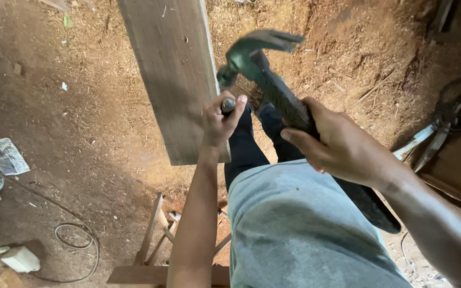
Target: The person hammers a metal chisel-like tool into a wooden plank to remove material. They move the tool along the wood surface while repeatedly striking it with a hammer.
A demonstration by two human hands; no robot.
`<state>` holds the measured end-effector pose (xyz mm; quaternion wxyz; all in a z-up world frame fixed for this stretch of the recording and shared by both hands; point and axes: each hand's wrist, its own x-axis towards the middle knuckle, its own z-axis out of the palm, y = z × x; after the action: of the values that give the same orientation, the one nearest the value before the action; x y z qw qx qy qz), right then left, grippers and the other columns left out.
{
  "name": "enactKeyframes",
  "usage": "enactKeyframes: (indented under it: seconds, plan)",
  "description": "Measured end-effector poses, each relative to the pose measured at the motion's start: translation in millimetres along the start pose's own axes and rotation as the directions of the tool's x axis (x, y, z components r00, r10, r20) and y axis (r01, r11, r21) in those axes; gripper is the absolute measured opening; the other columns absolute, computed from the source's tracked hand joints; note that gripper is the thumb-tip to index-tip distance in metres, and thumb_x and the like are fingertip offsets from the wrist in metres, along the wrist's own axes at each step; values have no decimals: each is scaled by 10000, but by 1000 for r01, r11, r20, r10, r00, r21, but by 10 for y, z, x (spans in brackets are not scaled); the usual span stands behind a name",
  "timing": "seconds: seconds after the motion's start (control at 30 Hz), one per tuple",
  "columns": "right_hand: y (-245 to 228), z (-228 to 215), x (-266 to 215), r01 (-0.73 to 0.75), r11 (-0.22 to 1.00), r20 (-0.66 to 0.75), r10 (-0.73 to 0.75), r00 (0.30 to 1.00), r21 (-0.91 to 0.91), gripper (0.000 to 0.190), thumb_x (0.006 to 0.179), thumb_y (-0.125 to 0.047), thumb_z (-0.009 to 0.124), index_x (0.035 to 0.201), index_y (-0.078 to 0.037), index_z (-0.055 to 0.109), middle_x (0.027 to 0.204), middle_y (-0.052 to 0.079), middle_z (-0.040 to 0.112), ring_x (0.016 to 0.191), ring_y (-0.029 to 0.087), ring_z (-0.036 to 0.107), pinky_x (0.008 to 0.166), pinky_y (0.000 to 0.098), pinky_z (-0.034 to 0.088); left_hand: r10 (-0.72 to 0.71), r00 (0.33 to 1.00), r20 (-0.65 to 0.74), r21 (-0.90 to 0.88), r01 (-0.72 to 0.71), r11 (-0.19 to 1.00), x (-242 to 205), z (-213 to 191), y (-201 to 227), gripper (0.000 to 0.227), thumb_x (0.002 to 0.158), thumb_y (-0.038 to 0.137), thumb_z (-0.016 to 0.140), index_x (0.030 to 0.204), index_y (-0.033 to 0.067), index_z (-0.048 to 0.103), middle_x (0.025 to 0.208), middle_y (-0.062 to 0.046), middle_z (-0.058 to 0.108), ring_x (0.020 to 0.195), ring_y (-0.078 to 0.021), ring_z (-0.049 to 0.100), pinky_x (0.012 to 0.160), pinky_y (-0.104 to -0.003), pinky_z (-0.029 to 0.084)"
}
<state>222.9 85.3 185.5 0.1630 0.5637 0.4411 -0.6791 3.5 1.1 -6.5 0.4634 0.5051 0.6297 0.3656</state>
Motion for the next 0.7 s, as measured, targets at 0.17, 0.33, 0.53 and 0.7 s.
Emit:
enactKeyframes:
  seconds: [0.17,0.33,0.53,0.7]
  plan:
    - [-85,17,22,68,987,2,-69,998,-144,344,997,-399,566,1150,-93,524,630,52,589,487,167,567,430,349,459,-4,998,66,-81,9,997,49,22,-36,304,1009,177,668,731,80,593,588,33,588,520,-36,552,467,-272,398]
    - [45,20,148,79,994,-8,-80,997,-80,339,992,-380,554,1201,-116,517,629,58,583,470,171,546,403,361,451,22,998,-61,1,-22,1000,42,22,-70,348,1019,165,722,752,52,529,615,-2,469,570,-78,438,505,-299,373]
    - [-31,-22,146,21,985,105,-3,994,-170,321,1023,-403,536,1154,-109,535,635,60,560,479,167,532,424,361,450,186,982,-18,53,-185,981,1,79,-84,297,1037,206,694,838,52,538,684,-11,520,631,-72,528,556,-306,439]
    - [-142,-110,-30,70,993,5,-70,998,-93,342,996,-382,544,1181,-96,515,637,39,567,474,160,538,392,349,465,24,1000,-14,23,-24,999,-28,89,-61,346,1007,185,729,752,61,532,581,-15,450,523,-89,420,473,-318,338]
